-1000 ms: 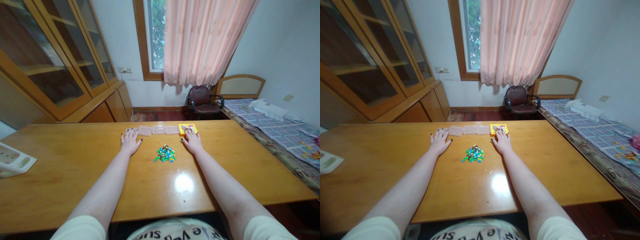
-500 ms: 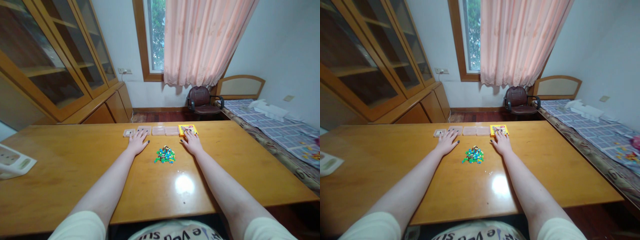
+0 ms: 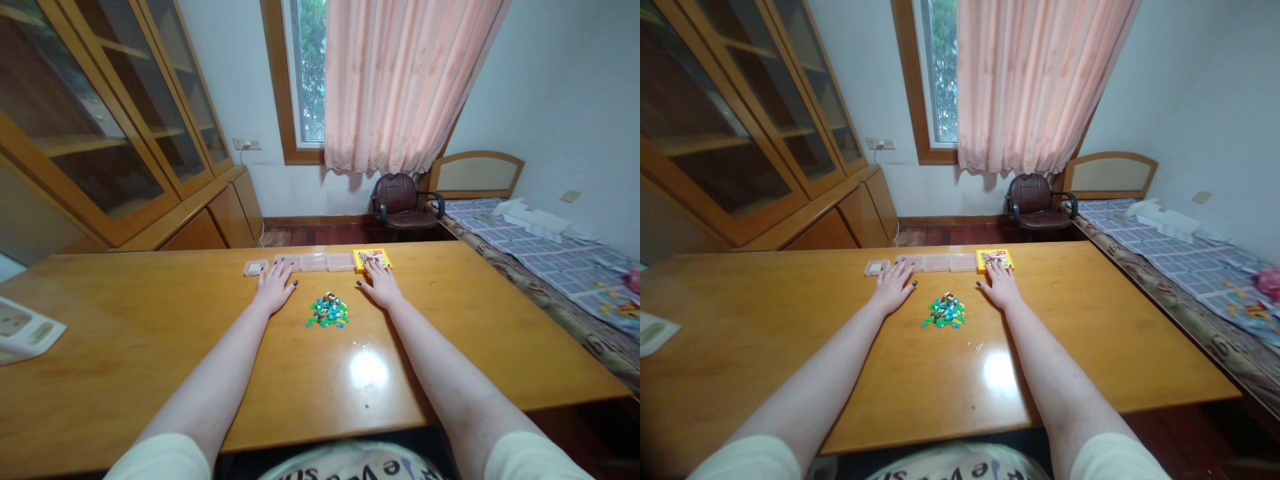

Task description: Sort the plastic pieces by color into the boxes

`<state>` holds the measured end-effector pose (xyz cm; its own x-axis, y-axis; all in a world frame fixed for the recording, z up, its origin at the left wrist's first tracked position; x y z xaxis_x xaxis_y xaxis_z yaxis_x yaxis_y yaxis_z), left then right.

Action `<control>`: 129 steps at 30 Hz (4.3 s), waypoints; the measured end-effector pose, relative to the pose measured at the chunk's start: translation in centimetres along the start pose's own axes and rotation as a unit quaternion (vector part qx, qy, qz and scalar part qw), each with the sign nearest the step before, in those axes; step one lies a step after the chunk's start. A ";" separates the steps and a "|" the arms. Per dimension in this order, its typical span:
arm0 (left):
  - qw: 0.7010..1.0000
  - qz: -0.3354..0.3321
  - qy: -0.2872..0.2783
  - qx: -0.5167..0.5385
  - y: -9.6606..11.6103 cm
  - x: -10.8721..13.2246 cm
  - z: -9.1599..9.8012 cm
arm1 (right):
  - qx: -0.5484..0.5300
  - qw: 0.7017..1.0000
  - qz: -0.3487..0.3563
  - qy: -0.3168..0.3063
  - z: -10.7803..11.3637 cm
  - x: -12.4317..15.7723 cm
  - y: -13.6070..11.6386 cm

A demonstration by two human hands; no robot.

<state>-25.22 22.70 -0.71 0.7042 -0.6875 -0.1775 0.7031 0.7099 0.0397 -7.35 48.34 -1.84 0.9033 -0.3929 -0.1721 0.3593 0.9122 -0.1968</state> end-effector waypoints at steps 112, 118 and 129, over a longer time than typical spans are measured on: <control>0.989 -0.001 -0.045 0.138 8.7 3.5 -0.2 | -0.149 0.988 0.046 -0.012 0.1 1.6 -8.1; 0.988 0.007 -0.009 0.155 8.3 3.2 0.5 | -0.186 0.981 0.051 0.011 0.8 1.6 -7.8; 0.987 -0.005 -0.038 0.158 8.7 3.4 0.2 | -0.133 0.989 0.058 -0.015 0.5 1.6 -8.4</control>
<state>-16.72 26.54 -0.77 0.6933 -0.7129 -0.1049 0.6978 0.6278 0.3449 -8.79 40.06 0.07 0.9428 -0.2802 -0.1808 0.1820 0.8867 -0.4251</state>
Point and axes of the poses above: each hand's wrist, its own x-axis away from the middle knuckle, its own z-axis out of the back of the hand, y = z × x, the point moved 9 cm from there along -x, towards the middle knuckle, and after that the axes turned 1 degree about -y, right-handed, at the moved point
